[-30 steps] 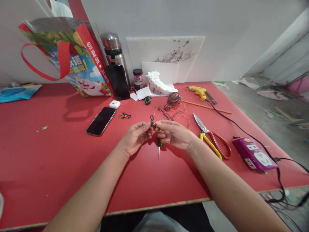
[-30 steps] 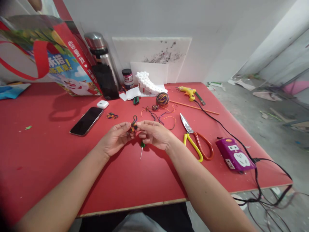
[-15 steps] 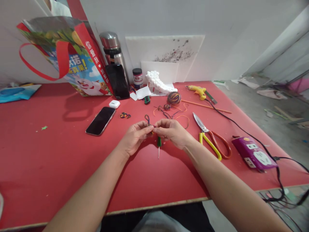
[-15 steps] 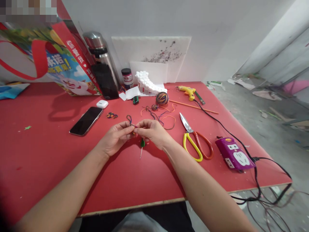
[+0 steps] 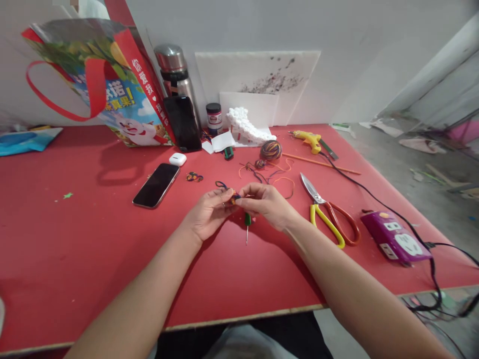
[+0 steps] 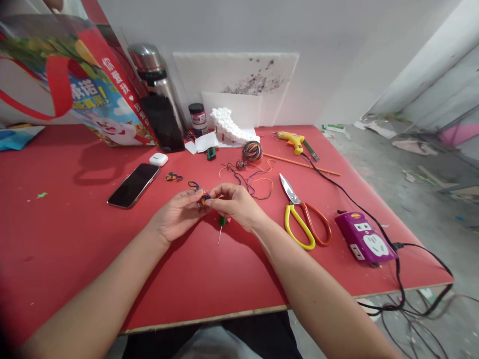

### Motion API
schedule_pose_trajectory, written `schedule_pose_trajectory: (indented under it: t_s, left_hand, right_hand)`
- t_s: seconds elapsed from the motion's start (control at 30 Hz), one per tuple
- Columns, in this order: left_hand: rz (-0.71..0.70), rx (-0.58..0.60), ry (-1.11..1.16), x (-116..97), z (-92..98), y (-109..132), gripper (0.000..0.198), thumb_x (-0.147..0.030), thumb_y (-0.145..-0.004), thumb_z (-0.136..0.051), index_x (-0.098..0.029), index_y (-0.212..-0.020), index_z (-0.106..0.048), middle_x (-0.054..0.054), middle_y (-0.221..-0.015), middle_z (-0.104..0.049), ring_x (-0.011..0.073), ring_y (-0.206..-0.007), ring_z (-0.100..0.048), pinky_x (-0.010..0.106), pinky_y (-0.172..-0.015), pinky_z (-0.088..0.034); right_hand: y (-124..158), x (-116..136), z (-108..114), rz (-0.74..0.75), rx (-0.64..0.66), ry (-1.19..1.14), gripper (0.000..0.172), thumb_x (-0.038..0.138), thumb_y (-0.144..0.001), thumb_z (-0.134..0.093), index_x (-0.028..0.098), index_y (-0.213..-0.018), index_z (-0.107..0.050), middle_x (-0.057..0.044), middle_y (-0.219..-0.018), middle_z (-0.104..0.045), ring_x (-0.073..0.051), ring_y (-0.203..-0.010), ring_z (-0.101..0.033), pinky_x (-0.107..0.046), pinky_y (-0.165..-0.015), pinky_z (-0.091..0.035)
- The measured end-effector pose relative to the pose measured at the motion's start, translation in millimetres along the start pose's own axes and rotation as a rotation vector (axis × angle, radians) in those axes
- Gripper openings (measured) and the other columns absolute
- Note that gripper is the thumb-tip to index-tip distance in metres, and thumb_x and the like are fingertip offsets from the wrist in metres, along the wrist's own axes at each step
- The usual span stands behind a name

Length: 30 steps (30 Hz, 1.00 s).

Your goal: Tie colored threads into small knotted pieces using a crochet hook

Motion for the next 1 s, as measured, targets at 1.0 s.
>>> schedule_pose_trajectory:
  t_s: [1.0]
  left_hand:
    - [-0.031, 0.026, 0.012, -5.3, -1.6, 3.0, 0.029, -0.019, -0.059, -0.099, -0.01, -0.075, -0.076, 0.002, -0.071, -0.07, 0.0077, -0.063, -0.06, 0.019, -0.062, -0.052]
  right_hand:
    - [1.8, 5.6, 0.5, -0.234, 0.068, -0.376, 0.045, 0.03, -0.057, -0.099, 0.018, -0.072, -0.058, 0.009, -0.054, -0.048, -0.002, -0.045, -0.03, -0.016, -0.041, -0.015]
Point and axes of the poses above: each hand's wrist, its own y-axis away from the middle knuckle, its own z-axis out of the back of the hand, x = y × z, the point moved 2 cm from there along -y, towards the middle knuckle
